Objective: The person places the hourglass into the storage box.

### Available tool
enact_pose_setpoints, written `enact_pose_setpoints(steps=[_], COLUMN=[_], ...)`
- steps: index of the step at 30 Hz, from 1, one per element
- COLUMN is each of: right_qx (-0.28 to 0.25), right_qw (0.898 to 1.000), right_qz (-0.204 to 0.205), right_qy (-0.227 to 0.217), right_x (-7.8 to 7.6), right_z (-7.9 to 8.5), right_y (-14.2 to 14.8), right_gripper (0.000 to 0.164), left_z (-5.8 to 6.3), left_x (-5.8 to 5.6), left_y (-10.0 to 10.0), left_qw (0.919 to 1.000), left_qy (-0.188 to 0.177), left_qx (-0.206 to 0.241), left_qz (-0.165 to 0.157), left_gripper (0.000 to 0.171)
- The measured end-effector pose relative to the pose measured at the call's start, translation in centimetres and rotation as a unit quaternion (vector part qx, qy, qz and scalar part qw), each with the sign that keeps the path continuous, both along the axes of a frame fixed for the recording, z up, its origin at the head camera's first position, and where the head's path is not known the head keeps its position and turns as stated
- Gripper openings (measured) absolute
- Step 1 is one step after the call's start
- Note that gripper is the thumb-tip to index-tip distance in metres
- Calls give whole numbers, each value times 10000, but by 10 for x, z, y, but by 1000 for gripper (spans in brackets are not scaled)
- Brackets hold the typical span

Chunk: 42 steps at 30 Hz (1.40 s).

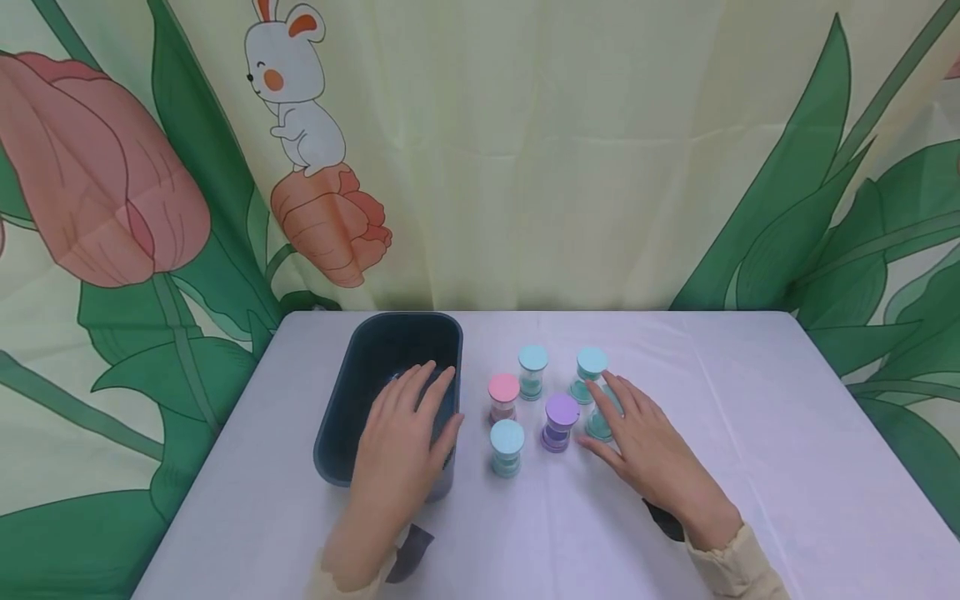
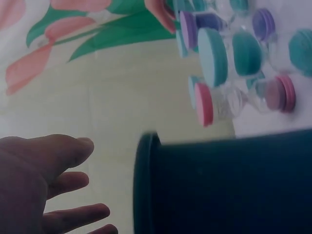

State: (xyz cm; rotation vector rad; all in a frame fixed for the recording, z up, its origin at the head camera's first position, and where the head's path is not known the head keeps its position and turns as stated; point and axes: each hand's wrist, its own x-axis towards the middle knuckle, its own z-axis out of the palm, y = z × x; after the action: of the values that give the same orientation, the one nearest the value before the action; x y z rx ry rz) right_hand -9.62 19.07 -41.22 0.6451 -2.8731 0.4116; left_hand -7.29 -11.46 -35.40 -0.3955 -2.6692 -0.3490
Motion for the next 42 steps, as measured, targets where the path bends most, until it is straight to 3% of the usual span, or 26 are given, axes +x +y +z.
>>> enact_pose_setpoints(steps=[6,14,18,26,33,42], right_qx=[41,84,15,-541,-967,-1066], right_qw=[9999,9999,9999,9981,9949,9930], right_qz=[14,-129,-142,-253,-200,-243], right_qy=[134,-5,17,-172,214,456], right_x=[-3,-6,-7,-11,-16,-20], right_z=[0,0,1,-1,-8,-14], right_y=[2,4,5,8,11,11], right_gripper=[71,71,66,60,50,49], left_z=[3,4,4,2,-1,-6], left_x=[-1,-6,-9,-14,-18,-24], left_y=[-19,-43,-55,-79,-96,-113], left_qw=[9999,9970,9956,9952,9933,9869], left_qy=[131,654,744,475,402,-384], left_qx=[67,410,568,753,983,1457], left_qz=[19,-18,58,417,452,571], left_gripper=[59,52,50,47,46,48])
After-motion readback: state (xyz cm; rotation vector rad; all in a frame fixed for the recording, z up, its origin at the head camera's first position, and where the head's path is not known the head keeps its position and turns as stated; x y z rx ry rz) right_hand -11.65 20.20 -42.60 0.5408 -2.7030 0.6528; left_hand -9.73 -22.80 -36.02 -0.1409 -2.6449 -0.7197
